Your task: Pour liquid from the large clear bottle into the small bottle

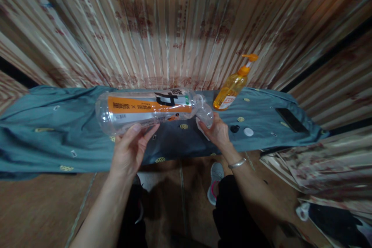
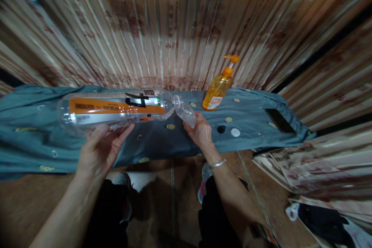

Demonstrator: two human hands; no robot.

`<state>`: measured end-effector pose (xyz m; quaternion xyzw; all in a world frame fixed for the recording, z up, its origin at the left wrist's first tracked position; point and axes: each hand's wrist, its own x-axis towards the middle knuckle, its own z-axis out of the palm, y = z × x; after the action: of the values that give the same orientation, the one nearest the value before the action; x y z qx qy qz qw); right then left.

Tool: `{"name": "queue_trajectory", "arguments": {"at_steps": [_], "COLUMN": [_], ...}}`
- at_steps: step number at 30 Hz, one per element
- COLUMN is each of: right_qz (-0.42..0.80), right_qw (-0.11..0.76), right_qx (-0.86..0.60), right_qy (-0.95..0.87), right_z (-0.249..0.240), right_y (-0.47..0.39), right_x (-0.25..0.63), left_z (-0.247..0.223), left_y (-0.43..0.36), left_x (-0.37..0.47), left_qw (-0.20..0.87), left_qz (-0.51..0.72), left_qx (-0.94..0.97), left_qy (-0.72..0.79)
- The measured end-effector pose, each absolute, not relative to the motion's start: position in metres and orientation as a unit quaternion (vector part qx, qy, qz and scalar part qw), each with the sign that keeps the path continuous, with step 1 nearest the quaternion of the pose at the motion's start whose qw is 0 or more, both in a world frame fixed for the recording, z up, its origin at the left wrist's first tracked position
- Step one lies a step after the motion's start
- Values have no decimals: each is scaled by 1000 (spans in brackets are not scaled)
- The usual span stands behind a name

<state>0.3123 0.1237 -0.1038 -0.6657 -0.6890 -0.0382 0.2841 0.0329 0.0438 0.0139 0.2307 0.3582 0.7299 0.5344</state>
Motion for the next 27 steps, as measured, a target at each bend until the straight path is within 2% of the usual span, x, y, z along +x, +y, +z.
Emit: {"name": "queue_trajectory", "arguments": {"at_steps": [27], "right_qz": [-23], "right_qw": [271], "right_qx": [-675], "right_qy": [-686], "right_z": [-100], "right_y": [123], "right_x": [311], "left_z": [9], "left_y": [43], "left_x": [28], "left_qw": [536], "left_qz": [721], "left_qx": [246], "left_qy": [365]}}
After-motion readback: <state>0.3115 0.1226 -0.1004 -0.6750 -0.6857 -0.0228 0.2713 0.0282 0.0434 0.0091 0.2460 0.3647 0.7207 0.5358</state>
